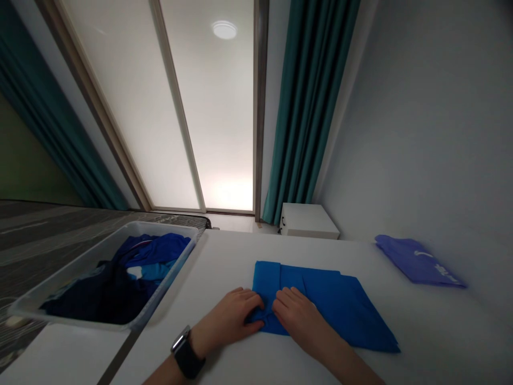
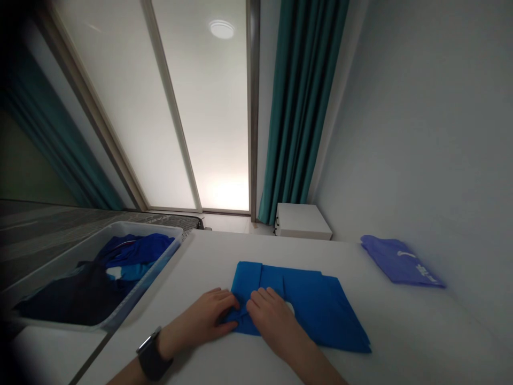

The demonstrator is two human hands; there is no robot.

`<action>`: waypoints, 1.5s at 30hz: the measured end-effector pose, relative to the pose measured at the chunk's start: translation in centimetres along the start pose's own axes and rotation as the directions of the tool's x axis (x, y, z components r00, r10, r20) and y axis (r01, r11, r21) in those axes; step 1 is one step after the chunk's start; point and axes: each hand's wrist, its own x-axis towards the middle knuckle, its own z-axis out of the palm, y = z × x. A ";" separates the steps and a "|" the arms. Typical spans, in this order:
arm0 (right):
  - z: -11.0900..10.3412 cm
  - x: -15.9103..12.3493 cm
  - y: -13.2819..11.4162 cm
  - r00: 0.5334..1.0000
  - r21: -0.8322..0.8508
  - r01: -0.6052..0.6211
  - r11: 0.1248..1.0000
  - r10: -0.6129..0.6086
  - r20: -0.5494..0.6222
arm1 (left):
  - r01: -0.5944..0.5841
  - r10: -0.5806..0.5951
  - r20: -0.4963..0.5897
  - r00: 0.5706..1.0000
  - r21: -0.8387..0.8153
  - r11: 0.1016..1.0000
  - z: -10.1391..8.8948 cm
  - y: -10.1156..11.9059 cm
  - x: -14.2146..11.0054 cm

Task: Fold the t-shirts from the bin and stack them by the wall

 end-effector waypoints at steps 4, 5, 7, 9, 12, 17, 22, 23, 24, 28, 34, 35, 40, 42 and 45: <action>0.4 -0.8 0.3 1.000 -0.007 -0.016 1.000 0.016 -0.007 | -0.007 0.007 -0.008 1.000 0.001 1.000 0.2 0.0 0.0; 0.3 -0.9 0.3 1.000 0.008 -0.026 1.000 0.026 0.005 | -0.010 0.010 -0.009 1.000 -0.001 1.000 0.3 0.0 -0.1; -0.1 -1.0 0.2 0.997 0.087 -0.067 0.994 0.064 0.032 | -0.019 0.019 -0.014 1.000 -0.012 1.000 0.3 0.1 -0.1; -0.7 -1.1 0.2 0.991 0.214 -0.127 0.969 0.117 0.060 | -0.027 0.026 -0.028 0.999 -0.033 0.999 0.3 0.0 -0.2; -1.4 -1.3 1.1 0.974 0.328 -0.225 0.917 0.222 0.047 | -0.017 0.010 -0.119 0.993 -0.055 0.998 0.3 -0.3 -0.1; -0.4 -2.2 4.0 0.912 0.180 -0.391 0.903 0.406 -0.056 | 0.035 -0.053 -0.296 0.954 -0.065 0.997 0.9 -0.5 0.4; 1.3 -3.9 5.3 0.891 -0.015 -0.451 0.892 0.452 0.050 | 0.037 -0.026 -0.237 0.971 0.042 0.998 3.0 -0.1 1.2; 1.5 -4.3 5.4 0.889 -0.039 -0.450 0.892 0.452 0.076 | 0.051 -0.038 -0.215 0.976 0.058 0.997 3.4 0.0 1.3; 1.7 -4.5 5.5 0.885 -0.054 -0.451 0.891 0.455 0.100 | 0.062 -0.048 -0.191 0.980 0.069 0.996 3.7 0.1 1.4; 1.5 -4.7 5.5 0.865 -0.069 -0.477 0.876 0.482 0.138 | 0.074 -0.065 -0.126 0.990 0.071 0.995 4.0 0.2 1.4; 0.7 -1.9 2.4 0.845 -0.024 -0.533 0.846 0.533 0.040 | 0.147 -0.146 -0.194 0.970 -0.012 0.989 2.8 -2.0 1.7; 0.7 -1.4 1.7 0.853 -0.010 -0.519 0.855 0.519 0.056 | 0.178 -0.174 -0.215 0.961 0.002 0.984 2.7 -2.6 1.7; 1.0 -0.3 -0.3 0.849 0.038 -0.500 0.865 0.481 0.220 | 0.209 -0.179 -0.218 0.959 0.122 0.970 3.3 -4.2 1.4; 1.1 -0.4 -0.4 0.837 0.038 -0.510 0.859 0.486 0.252 | 0.192 -0.157 -0.212 0.965 0.160 0.968 3.7 -4.1 1.2; 1.3 -0.6 -0.2 0.838 0.037 -0.509 0.860 0.486 0.250 | 0.180 -0.137 -0.229 0.964 0.175 0.968 3.8 -3.8 1.0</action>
